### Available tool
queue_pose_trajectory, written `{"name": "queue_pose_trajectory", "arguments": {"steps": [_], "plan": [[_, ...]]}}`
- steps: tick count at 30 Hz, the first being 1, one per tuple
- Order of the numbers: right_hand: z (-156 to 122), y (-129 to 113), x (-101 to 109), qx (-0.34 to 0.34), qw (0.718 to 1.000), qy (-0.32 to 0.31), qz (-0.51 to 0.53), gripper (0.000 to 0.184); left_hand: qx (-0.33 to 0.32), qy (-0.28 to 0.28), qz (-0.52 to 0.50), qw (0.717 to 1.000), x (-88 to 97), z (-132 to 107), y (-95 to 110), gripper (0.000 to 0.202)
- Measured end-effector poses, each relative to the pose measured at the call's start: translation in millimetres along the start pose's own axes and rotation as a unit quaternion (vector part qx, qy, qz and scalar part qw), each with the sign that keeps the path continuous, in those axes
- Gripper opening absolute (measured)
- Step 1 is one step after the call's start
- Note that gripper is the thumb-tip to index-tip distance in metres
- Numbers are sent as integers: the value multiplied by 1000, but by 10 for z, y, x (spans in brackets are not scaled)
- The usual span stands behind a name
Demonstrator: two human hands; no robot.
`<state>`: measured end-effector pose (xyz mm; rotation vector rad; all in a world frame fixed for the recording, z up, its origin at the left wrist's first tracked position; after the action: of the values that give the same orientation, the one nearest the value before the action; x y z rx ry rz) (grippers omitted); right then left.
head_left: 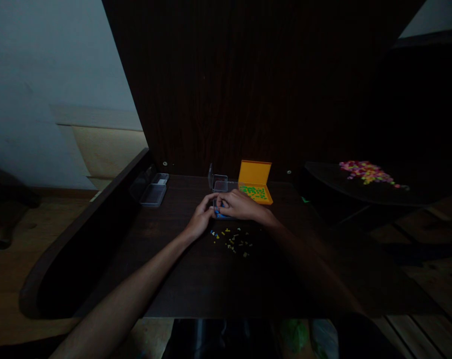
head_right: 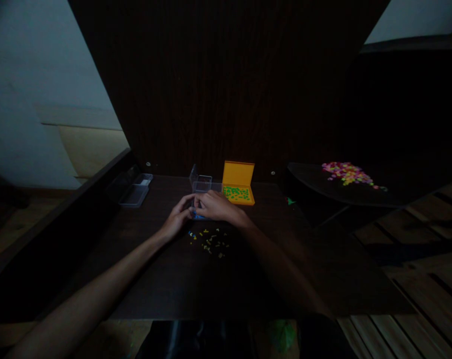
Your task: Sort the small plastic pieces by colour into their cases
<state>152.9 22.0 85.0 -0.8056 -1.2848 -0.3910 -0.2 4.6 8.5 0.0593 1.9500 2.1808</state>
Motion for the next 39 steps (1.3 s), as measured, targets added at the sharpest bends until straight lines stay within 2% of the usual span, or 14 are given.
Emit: {"name": "queue_pose_trajectory", "arguments": {"steps": [5,10,22,28,39], "plan": [[40,29,-94,-13,1000,1,-1,18,0,-3,-3,1000,-14,-6,-29,52],[46,44,-100,-28,1000,1,-7,19,-2,-12,-10,1000,-23,-7,-26,52],[34,4,-88,-51,989,-34,-132,32,14,-18,-19,1000,-4,-12,-36,58],[14,-56,-73,-33,982,-54,-179,34,11,-16,-13,1000,8,-6,-49,57],[-5,-1,-110,-25,981,-42,-187,30,13,-18,-14,1000,5,-11,-60,60]]}}
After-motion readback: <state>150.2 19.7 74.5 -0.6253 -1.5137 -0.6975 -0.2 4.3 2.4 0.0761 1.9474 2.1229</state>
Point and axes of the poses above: each hand's wrist, its own z-axis towards the middle knuckle, its own x-axis out of the back of the hand, y = z × x, the point moved 1 cm from there along z, towards the middle knuckle, and after that the axes turned 3 degrees about x, right-handed, at the moved point
